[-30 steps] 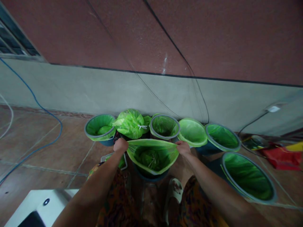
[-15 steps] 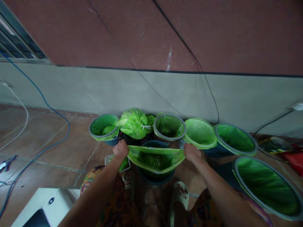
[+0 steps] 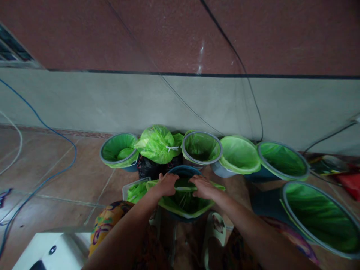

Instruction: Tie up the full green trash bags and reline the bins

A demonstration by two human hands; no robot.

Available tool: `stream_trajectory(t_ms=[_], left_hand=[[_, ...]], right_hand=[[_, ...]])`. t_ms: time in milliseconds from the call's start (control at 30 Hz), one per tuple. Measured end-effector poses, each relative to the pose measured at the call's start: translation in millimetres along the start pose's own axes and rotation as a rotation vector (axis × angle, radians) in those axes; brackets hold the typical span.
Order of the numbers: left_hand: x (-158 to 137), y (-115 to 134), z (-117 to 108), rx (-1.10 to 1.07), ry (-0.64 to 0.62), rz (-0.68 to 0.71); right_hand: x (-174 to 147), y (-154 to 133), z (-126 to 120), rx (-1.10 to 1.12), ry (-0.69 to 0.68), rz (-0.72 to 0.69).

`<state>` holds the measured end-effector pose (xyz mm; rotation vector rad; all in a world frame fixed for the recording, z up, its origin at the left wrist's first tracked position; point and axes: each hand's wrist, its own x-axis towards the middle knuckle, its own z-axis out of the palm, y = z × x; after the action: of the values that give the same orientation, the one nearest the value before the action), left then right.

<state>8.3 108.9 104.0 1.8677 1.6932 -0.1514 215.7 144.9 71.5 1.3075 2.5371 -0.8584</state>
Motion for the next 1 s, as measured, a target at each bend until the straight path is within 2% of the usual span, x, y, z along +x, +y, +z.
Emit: stream_trajectory(t_ms=[100, 200, 367, 533, 600, 667, 700, 767, 867, 933, 1000], left_hand=[[1.6, -3.4, 3.6, 0.053, -0.033, -0.004], [3.4, -7.0, 10.4, 0.069, -0.044, -0.007], [8.7, -10.2, 13.8, 0.084, 0.018, -0.005], [14.3, -11.5, -1.9, 0.056, 0.178, -0.162], [15.7, -12.9, -5.8, 0.045, 0.221, -0.204], [16.2, -14.5, -6.3, 0.045, 0.240, -0.208], [16.0, -14.9, -5.7, 0.042, 0.244, -0.203], [15.0, -14.5, -4.0, 0.033, 0.260, -0.180], [13.7, -10.5, -2.4, 0.021, 0.297, -0.145], [14.2, -6.4, -1.7, 0.018, 0.312, -0.112], [15.9, -1.7, -0.4, 0.026, 0.319, -0.068]], right_hand=[[2.5, 1.7, 8.1, -0.070, -0.027, -0.017], [6.2, 2.7, 9.4, -0.134, 0.013, 0.033], [12.3, 2.4, -9.7, -0.057, 0.209, 0.181], [12.1, 10.1, -28.3, -0.005, 0.399, 0.305], [7.2, 8.0, -33.1, -0.005, 0.502, 0.268], [-1.7, -1.2, -36.3, -0.004, 0.597, 0.161], [-7.6, -8.0, -36.9, 0.007, 0.602, 0.099], [-21.6, -23.4, -34.8, 0.039, 0.468, 0.010], [-44.0, -40.4, -21.8, 0.039, 0.062, -0.049], [-56.9, -43.9, -7.4, -0.033, -0.159, -0.085], [-66.0, -43.1, 8.5, -0.125, -0.269, -0.114]])
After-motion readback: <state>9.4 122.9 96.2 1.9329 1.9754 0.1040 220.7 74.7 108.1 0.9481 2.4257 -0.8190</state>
